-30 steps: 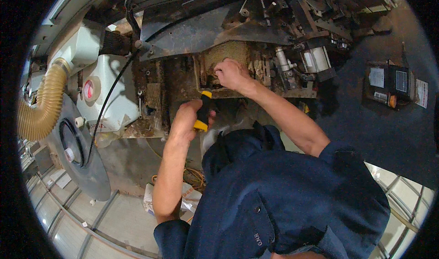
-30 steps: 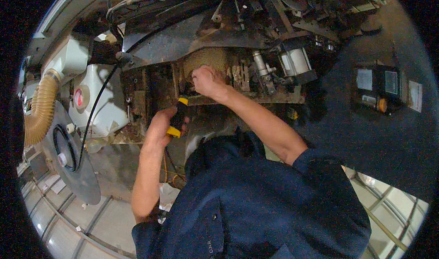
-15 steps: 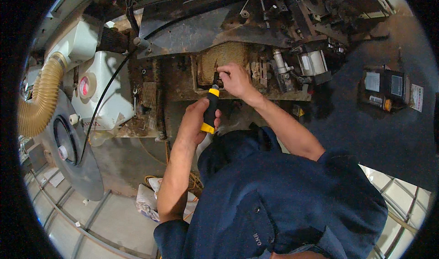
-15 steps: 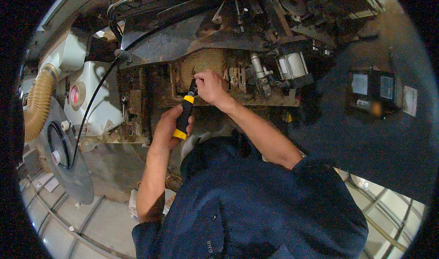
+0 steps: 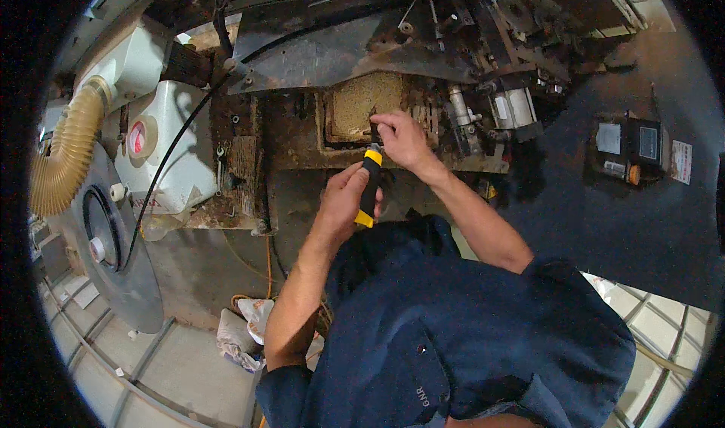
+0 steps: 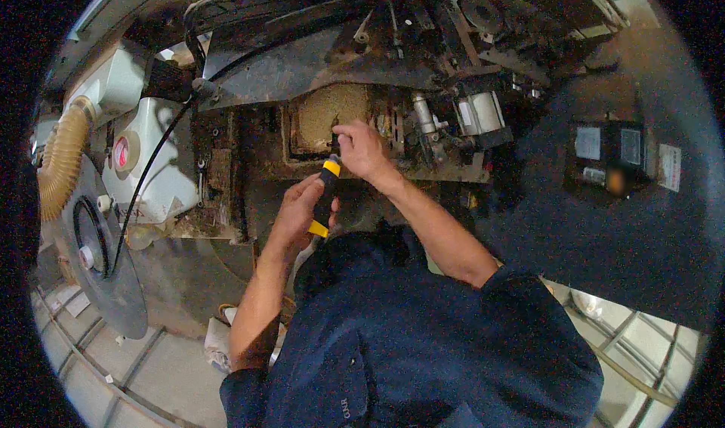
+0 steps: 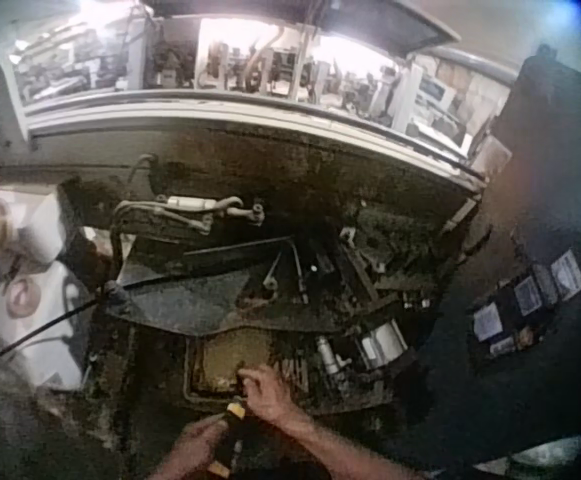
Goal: The person uses a scraping tool to clean residue from an industrial machine and handles several small metal components.
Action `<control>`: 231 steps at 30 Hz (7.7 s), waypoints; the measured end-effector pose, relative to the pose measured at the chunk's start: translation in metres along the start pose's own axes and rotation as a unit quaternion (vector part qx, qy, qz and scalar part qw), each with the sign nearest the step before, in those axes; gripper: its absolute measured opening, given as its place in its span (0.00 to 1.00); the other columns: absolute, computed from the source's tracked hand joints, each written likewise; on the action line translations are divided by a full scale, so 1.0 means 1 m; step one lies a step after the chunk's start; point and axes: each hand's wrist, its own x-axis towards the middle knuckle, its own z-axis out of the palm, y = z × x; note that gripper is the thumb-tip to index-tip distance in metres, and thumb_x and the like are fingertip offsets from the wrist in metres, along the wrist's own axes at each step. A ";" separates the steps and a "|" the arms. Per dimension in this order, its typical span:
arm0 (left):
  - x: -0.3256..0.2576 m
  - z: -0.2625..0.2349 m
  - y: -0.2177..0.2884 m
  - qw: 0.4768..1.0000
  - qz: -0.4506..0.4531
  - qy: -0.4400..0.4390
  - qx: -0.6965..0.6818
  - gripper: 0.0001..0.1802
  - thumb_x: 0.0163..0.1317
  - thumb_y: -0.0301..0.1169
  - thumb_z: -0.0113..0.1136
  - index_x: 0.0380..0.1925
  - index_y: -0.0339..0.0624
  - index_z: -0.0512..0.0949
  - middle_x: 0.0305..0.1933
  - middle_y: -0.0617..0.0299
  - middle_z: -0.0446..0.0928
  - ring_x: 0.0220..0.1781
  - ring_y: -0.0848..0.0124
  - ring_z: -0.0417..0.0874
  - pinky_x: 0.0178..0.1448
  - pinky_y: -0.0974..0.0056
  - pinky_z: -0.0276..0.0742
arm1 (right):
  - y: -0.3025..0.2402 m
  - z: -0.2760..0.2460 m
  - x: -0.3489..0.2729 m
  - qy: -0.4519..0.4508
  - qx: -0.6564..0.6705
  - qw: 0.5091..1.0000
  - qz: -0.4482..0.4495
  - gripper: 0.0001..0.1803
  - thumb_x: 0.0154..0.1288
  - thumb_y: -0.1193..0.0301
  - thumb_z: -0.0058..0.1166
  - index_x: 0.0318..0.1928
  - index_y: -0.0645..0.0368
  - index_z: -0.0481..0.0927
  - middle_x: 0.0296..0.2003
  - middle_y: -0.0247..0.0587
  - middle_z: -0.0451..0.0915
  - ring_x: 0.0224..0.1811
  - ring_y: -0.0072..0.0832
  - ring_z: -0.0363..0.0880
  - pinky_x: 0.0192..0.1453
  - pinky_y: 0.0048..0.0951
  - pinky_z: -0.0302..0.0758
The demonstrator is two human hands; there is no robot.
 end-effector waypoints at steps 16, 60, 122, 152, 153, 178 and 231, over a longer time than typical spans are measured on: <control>-0.046 -0.041 0.038 0.986 -0.082 0.124 0.073 0.21 0.68 0.34 0.42 0.59 0.39 0.64 0.28 0.53 0.78 0.17 0.67 0.76 0.21 0.64 0.74 | -0.057 -0.062 -0.057 -0.016 0.056 0.997 -0.050 0.12 0.57 0.73 0.58 0.42 0.61 0.80 0.36 0.44 0.78 0.41 0.43 0.77 0.44 0.36 0.75; 0.037 0.024 0.030 0.769 0.422 0.034 0.479 0.32 0.61 0.52 0.54 0.52 0.32 0.73 0.56 0.45 0.70 0.58 0.47 0.70 0.62 0.50 0.66 | -0.002 -0.049 -0.032 -0.141 0.169 0.969 -0.111 0.30 0.55 0.55 0.64 0.48 0.67 0.75 0.45 0.55 0.79 0.50 0.47 0.79 0.53 0.39 0.76; 0.063 -0.004 0.082 0.588 0.347 0.200 0.703 0.08 0.51 0.33 0.63 0.28 0.41 0.82 0.32 0.52 0.77 0.39 0.51 0.78 0.43 0.50 0.72 | 0.009 -0.053 -0.066 0.061 0.222 0.970 -0.083 0.24 0.51 0.78 0.57 0.53 0.62 0.78 0.52 0.47 0.79 0.56 0.39 0.78 0.62 0.31 0.71; -0.007 0.042 0.022 0.974 0.085 0.083 0.192 0.21 0.71 0.42 0.48 0.39 0.33 0.79 0.35 0.58 0.80 0.34 0.71 0.78 0.42 0.66 0.76 | 0.003 -0.067 -0.076 0.036 0.202 0.957 -0.206 0.36 0.56 0.47 0.53 0.57 0.60 0.74 0.55 0.52 0.73 0.58 0.48 0.72 0.59 0.39 0.70; -0.012 0.037 0.008 0.974 0.077 0.094 0.189 0.21 0.71 0.42 0.48 0.39 0.33 0.79 0.35 0.58 0.80 0.34 0.71 0.78 0.42 0.66 0.76 | -0.004 -0.064 -0.075 0.027 0.211 0.956 -0.200 0.36 0.56 0.47 0.53 0.57 0.60 0.74 0.55 0.52 0.73 0.58 0.48 0.72 0.59 0.39 0.70; -0.026 0.040 -0.037 0.981 0.097 0.156 0.065 0.16 0.68 0.30 0.49 0.53 0.36 0.69 0.38 0.59 0.77 0.35 0.71 0.78 0.39 0.66 0.77 | -0.013 -0.054 -0.120 -0.161 0.224 0.960 -0.048 0.31 0.57 0.70 0.62 0.60 0.64 0.69 0.55 0.51 0.74 0.52 0.40 0.77 0.55 0.34 0.75; 0.118 0.084 0.001 0.864 -0.145 -0.050 -0.479 0.17 0.71 0.43 0.43 0.43 0.41 0.73 0.39 0.62 0.77 0.40 0.70 0.80 0.41 0.64 0.78 | -0.118 -0.103 0.035 -0.221 -0.414 0.881 -0.063 0.16 0.50 0.72 0.65 0.40 0.65 0.80 0.33 0.46 0.79 0.30 0.42 0.81 0.32 0.35 0.78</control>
